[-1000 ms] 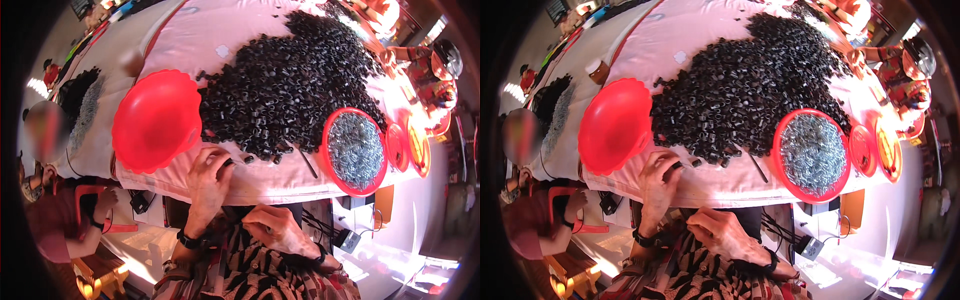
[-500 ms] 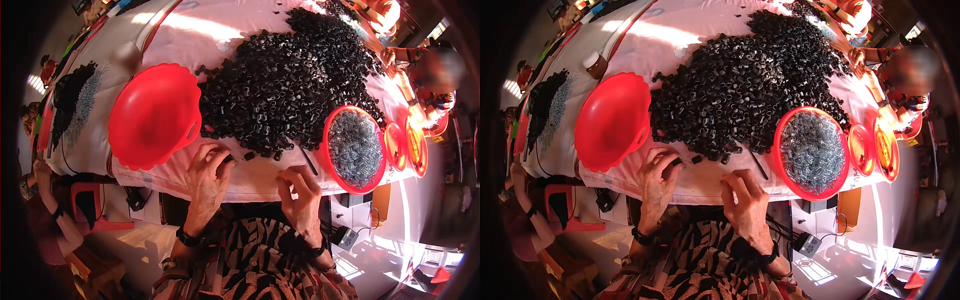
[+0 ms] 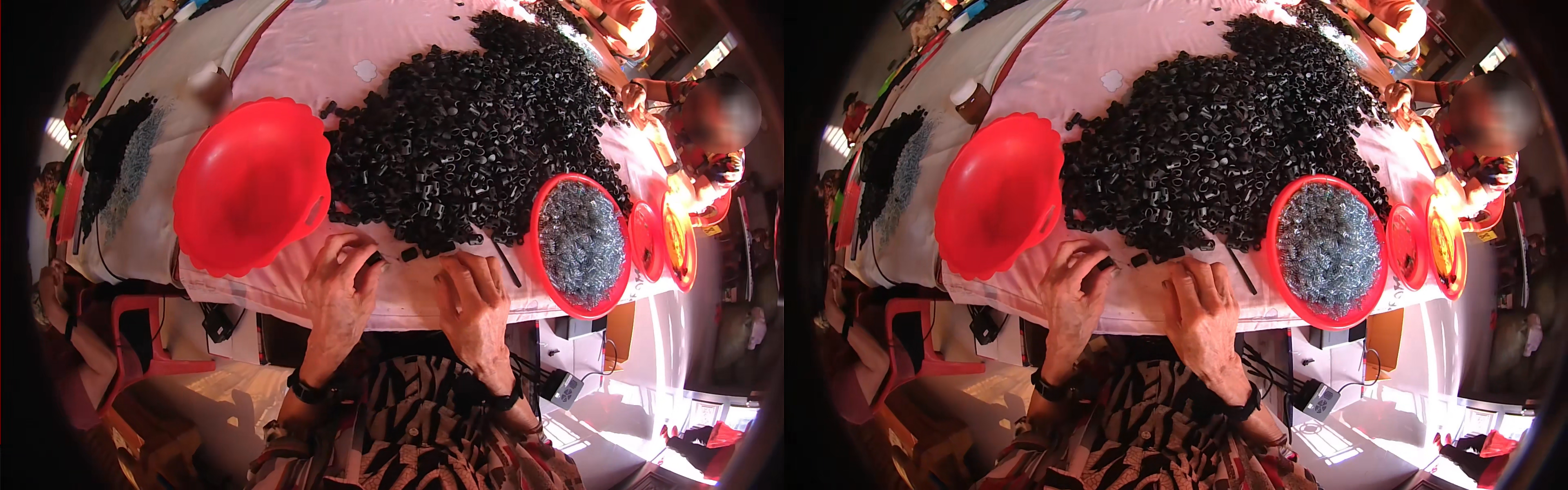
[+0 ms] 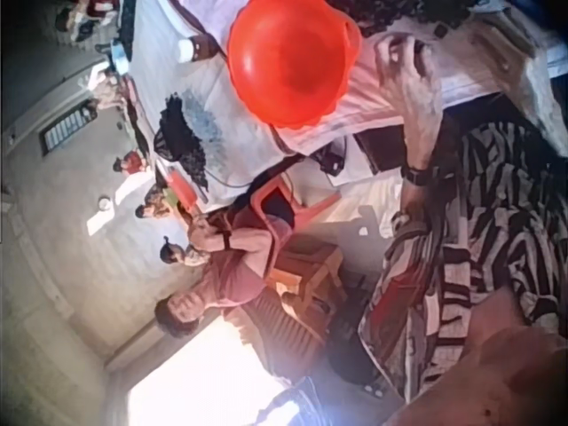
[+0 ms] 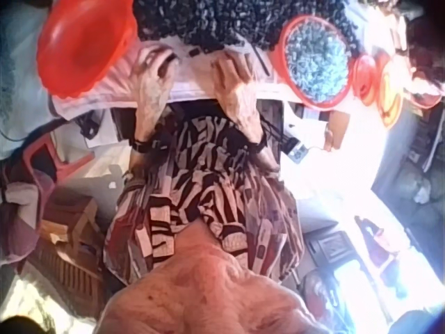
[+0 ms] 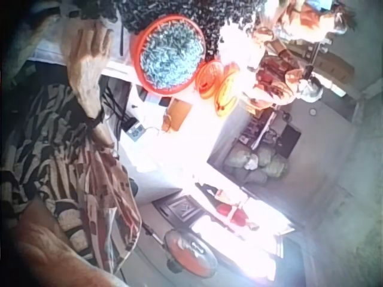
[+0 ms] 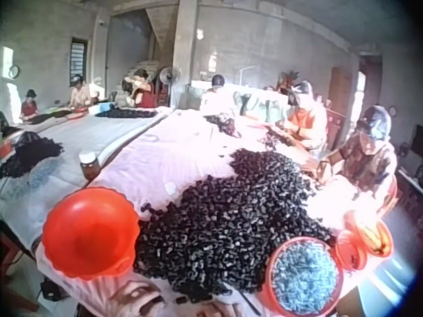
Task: Sort and assemble small plastic shoe components at a large table.
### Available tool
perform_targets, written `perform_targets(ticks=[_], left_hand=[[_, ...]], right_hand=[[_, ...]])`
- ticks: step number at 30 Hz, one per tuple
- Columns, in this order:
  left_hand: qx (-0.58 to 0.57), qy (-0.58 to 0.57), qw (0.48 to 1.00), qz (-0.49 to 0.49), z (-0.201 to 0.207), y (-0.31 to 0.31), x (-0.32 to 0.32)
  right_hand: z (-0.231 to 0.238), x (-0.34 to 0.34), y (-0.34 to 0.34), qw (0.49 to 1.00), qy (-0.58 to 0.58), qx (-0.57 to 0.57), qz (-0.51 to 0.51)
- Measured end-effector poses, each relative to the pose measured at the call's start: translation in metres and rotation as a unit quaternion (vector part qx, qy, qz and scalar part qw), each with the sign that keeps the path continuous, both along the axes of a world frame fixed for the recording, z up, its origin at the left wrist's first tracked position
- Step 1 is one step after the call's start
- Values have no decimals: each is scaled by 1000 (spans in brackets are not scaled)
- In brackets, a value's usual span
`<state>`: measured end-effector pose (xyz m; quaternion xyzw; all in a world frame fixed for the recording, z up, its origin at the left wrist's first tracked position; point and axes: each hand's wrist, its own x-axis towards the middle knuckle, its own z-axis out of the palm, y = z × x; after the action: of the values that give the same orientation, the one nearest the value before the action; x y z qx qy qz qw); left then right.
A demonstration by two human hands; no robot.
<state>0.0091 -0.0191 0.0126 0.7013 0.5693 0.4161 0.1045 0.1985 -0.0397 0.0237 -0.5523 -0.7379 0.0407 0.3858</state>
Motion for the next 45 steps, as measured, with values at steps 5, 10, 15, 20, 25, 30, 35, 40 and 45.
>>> perform_targets(ticks=[5,10,15,20,25,30,35,40,45], left_hand=[[8,2,1000,3,-1,0,0],[10,0,1000,0,-2,2,0],[-15,11,1000,16,1,-1,1],[-2,2,1000,12,-1,-1,1],[-3,0,1000,0,-4,-2,0],[-9,-13,1000,-2,-3,-5,1],[-17,-18,1000,3,-4,-4,1],[-10,-11,1000,-4,-2,-3,-1],[-11,-22,1000,-10,-6,-2,2]], right_hand=[[-4,10,-10,1000,16,4,-4],[-1,8,1,1000,12,10,-27],[-4,0,17,998,-16,26,-50],[-6,-14,20,999,1,21,-32],[-9,-12,16,999,38,7,-10],[0,6,6,997,67,1,-36],[-3,15,-6,995,73,-36,-54],[-5,10,-4,996,51,-28,-64],[-4,8,6,998,6,-12,-66]])
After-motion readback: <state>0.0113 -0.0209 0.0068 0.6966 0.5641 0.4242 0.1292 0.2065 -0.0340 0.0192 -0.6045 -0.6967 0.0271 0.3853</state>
